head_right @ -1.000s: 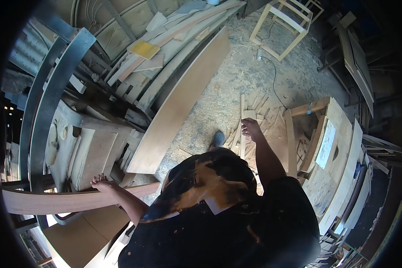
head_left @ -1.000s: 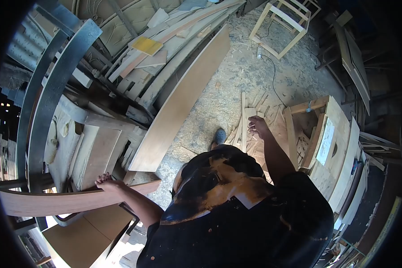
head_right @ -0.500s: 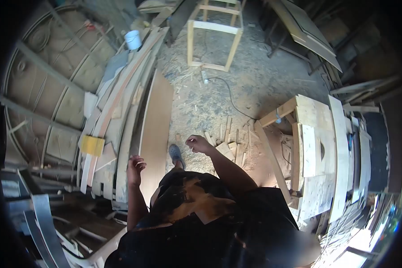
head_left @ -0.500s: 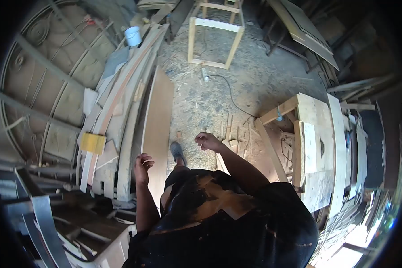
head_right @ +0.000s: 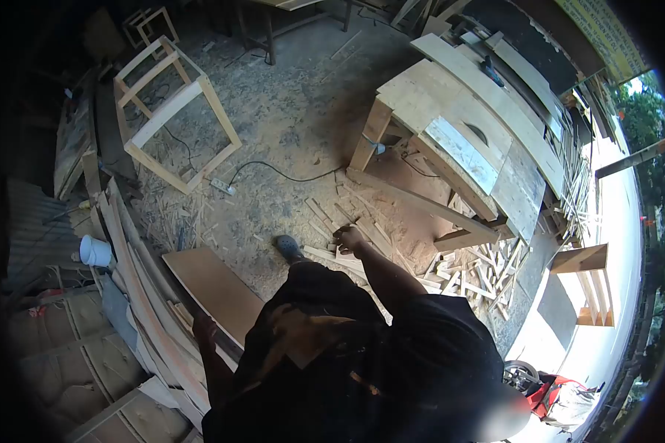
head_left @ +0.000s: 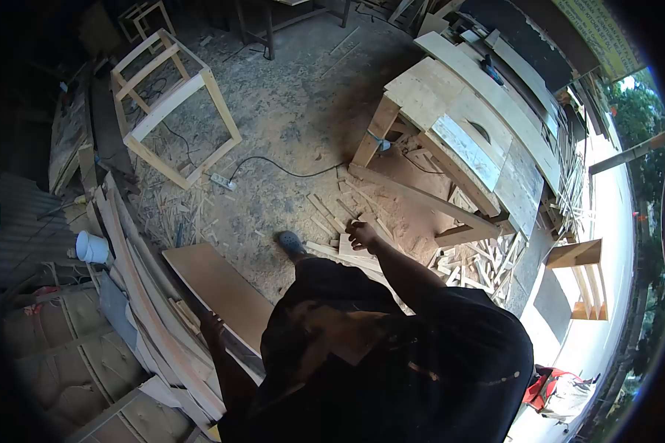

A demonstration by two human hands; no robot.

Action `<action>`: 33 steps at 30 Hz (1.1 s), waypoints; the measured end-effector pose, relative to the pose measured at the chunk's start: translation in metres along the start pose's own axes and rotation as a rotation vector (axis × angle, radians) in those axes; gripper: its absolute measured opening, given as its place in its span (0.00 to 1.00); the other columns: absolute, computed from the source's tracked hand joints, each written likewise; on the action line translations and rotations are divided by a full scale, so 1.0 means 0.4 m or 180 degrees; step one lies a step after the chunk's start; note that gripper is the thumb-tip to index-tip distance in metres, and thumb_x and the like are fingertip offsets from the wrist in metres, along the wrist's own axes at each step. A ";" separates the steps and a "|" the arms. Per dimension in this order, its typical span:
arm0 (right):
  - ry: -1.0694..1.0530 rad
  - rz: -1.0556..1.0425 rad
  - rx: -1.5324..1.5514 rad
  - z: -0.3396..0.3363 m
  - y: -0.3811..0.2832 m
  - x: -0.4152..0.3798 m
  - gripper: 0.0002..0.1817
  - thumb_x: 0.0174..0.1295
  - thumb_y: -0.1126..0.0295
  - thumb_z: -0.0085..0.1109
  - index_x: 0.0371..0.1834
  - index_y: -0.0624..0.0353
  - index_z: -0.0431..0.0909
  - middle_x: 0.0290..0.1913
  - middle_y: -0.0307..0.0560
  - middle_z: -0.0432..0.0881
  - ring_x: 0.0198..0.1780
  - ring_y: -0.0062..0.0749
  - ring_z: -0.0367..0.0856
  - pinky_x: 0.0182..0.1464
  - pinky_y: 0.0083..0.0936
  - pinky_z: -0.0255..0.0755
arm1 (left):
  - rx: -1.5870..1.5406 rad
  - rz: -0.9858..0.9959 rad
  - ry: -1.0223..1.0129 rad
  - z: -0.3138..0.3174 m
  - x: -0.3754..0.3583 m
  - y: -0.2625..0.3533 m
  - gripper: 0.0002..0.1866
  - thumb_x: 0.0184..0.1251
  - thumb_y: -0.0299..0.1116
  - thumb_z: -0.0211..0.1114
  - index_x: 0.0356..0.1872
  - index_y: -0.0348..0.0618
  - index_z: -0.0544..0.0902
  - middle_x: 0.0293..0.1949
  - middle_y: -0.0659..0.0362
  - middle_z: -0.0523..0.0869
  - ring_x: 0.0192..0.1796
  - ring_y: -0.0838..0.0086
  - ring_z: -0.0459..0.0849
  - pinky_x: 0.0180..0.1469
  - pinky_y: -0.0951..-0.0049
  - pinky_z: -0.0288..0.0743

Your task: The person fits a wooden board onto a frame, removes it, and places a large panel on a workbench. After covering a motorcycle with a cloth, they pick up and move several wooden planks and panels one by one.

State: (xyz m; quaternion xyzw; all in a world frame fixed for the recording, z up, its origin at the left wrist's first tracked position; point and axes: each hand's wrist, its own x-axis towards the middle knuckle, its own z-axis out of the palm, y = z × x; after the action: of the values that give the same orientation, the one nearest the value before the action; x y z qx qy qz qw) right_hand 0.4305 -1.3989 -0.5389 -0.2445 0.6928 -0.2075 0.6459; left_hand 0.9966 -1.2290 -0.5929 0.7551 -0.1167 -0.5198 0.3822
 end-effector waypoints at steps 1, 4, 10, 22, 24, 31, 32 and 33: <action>0.0049 0.0192 -0.0118 0.016 -0.005 0.055 0.12 0.60 0.67 0.52 0.45 0.56 0.77 0.29 0.43 0.80 0.23 0.28 0.79 0.22 0.28 0.76 | -0.0376 -0.0018 0.0070 0.016 0.052 0.014 0.24 0.66 0.50 0.54 0.56 0.47 0.72 0.41 0.59 0.81 0.36 0.69 0.80 0.38 0.69 0.69; -0.0232 0.0228 -0.1181 0.088 -0.042 0.256 0.09 0.60 0.69 0.53 0.40 0.53 0.80 0.31 0.43 0.81 0.25 0.30 0.82 0.21 0.31 0.75 | -0.1139 -0.0212 0.0352 0.093 0.142 0.061 0.25 0.64 0.53 0.56 0.55 0.48 0.73 0.44 0.58 0.80 0.41 0.67 0.79 0.42 0.66 0.68; -0.0853 -0.0635 -0.1646 0.419 -0.528 0.351 0.13 0.60 0.61 0.56 0.41 0.57 0.77 0.28 0.44 0.79 0.23 0.26 0.77 0.25 0.25 0.75 | -0.1672 -0.0535 0.0236 0.222 0.179 0.181 0.24 0.63 0.52 0.58 0.53 0.46 0.74 0.47 0.56 0.79 0.45 0.64 0.78 0.45 0.64 0.68; -0.1740 -0.1139 -0.2683 1.169 -0.963 0.619 0.11 0.62 0.61 0.57 0.39 0.57 0.76 0.26 0.40 0.77 0.22 0.24 0.76 0.25 0.23 0.75 | -0.2838 -0.0735 0.1500 0.022 0.439 0.174 0.21 0.63 0.47 0.55 0.53 0.48 0.74 0.44 0.57 0.79 0.38 0.69 0.79 0.39 0.68 0.70; -0.2099 -0.1181 -0.3156 1.295 -0.973 0.613 0.11 0.62 0.61 0.56 0.38 0.57 0.76 0.27 0.41 0.76 0.22 0.24 0.76 0.25 0.23 0.74 | -0.2989 -0.0685 0.1511 -0.013 0.471 0.230 0.21 0.63 0.47 0.54 0.52 0.47 0.74 0.44 0.57 0.80 0.37 0.70 0.79 0.37 0.70 0.71; -0.2881 -0.0110 -0.4410 1.546 -1.052 0.716 0.15 0.62 0.61 0.57 0.45 0.60 0.74 0.30 0.44 0.76 0.24 0.24 0.75 0.25 0.24 0.72 | -0.3357 -0.0514 0.1914 -0.035 0.598 0.372 0.21 0.65 0.49 0.52 0.50 0.46 0.76 0.40 0.58 0.81 0.35 0.72 0.79 0.38 0.69 0.71; -0.3217 -0.0031 -0.4845 1.579 -1.064 0.761 0.15 0.62 0.61 0.57 0.45 0.59 0.75 0.30 0.43 0.76 0.24 0.24 0.75 0.25 0.24 0.72 | -0.3496 -0.0602 0.2155 -0.020 0.622 0.375 0.21 0.65 0.49 0.51 0.50 0.45 0.76 0.39 0.59 0.81 0.35 0.72 0.79 0.38 0.69 0.71; -0.3568 0.0029 -0.5254 1.643 -1.074 0.810 0.15 0.61 0.61 0.58 0.45 0.58 0.75 0.30 0.42 0.77 0.24 0.24 0.74 0.26 0.23 0.72 | -0.3612 -0.0665 0.2404 -0.020 0.647 0.386 0.21 0.66 0.49 0.51 0.50 0.45 0.77 0.39 0.59 0.81 0.35 0.73 0.79 0.37 0.69 0.70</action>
State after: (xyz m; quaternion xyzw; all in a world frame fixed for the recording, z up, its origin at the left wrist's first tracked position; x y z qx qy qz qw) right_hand 1.1006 -1.9183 -0.5892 -0.6768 0.2160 0.4869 0.5081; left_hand 1.1495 -1.4788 -0.6637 0.5748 0.3880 -0.2359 0.6807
